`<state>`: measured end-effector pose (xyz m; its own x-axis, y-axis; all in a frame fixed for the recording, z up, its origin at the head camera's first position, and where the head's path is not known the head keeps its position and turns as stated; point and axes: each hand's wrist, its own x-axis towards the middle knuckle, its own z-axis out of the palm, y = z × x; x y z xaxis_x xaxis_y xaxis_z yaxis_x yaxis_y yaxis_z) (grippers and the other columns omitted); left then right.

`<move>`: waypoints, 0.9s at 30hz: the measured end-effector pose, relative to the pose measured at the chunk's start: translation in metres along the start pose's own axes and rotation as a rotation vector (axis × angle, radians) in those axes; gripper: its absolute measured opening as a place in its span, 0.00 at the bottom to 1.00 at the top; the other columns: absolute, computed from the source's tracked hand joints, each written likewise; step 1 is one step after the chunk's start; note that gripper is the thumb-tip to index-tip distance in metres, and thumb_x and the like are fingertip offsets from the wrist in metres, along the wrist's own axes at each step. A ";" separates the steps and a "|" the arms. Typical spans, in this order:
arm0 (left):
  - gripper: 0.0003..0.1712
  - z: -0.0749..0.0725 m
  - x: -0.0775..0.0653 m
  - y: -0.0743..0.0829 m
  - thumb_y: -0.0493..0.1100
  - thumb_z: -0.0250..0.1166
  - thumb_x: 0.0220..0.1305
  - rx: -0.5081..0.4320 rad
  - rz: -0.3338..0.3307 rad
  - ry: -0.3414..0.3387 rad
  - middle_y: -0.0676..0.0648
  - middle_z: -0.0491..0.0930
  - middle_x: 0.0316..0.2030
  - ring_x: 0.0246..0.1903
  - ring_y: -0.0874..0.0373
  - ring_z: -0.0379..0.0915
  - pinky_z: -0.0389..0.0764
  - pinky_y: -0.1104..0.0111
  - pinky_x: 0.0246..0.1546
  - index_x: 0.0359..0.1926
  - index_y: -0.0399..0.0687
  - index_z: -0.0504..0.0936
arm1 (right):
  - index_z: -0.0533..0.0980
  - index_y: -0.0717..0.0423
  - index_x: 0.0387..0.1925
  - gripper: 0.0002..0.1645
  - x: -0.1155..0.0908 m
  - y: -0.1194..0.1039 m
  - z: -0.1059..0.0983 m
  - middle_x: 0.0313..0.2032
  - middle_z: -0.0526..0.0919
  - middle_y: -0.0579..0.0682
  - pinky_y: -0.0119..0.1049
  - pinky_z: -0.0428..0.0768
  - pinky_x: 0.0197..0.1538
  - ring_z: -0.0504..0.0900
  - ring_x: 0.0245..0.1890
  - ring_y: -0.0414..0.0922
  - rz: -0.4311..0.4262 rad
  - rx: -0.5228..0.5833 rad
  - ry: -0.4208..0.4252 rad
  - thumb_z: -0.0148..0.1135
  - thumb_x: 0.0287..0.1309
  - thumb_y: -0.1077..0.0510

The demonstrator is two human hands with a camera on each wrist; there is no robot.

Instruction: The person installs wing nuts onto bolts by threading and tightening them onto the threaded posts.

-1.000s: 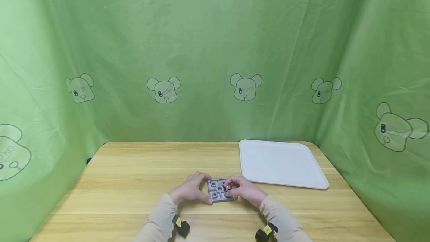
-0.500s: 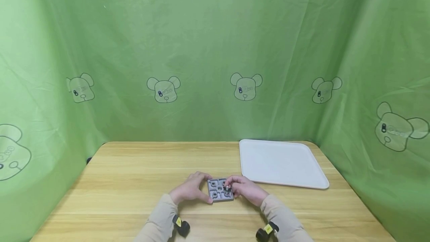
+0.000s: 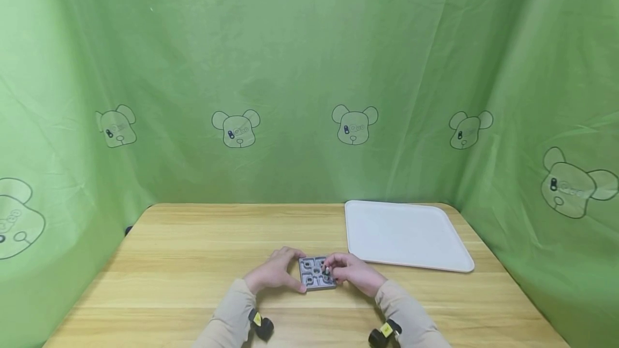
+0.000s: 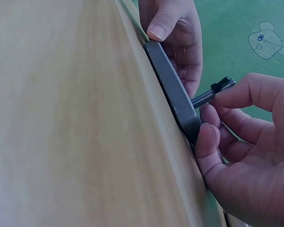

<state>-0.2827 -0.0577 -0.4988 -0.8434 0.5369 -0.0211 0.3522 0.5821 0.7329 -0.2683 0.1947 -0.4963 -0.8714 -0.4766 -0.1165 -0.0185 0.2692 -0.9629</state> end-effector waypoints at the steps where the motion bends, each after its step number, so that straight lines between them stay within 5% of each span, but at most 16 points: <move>1: 0.48 0.000 0.000 0.000 0.53 0.79 0.38 -0.001 -0.001 0.000 0.42 0.69 0.63 0.63 0.44 0.61 0.61 0.42 0.67 0.63 0.46 0.71 | 0.73 0.71 0.47 0.22 0.000 0.001 0.000 0.37 0.76 0.49 0.27 0.73 0.32 0.72 0.35 0.42 -0.004 -0.006 -0.003 0.54 0.47 0.69; 18: 0.48 0.000 0.000 0.000 0.53 0.78 0.39 -0.002 0.001 -0.008 0.42 0.69 0.62 0.62 0.44 0.61 0.61 0.42 0.67 0.63 0.46 0.71 | 0.73 0.69 0.41 0.17 0.002 -0.001 0.004 0.36 0.77 0.49 0.33 0.74 0.41 0.74 0.38 0.44 0.003 -0.035 0.041 0.65 0.48 0.65; 27: 0.48 0.000 0.000 0.000 0.53 0.79 0.39 -0.007 0.004 -0.010 0.42 0.70 0.62 0.61 0.44 0.61 0.62 0.43 0.66 0.63 0.46 0.71 | 0.72 0.67 0.36 0.15 0.002 -0.004 0.009 0.30 0.74 0.46 0.29 0.73 0.30 0.72 0.33 0.42 0.008 -0.092 0.119 0.67 0.47 0.64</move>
<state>-0.2828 -0.0574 -0.4985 -0.8379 0.5453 -0.0249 0.3527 0.5756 0.7378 -0.2654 0.1852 -0.4947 -0.9236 -0.3729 -0.0895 -0.0513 0.3512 -0.9349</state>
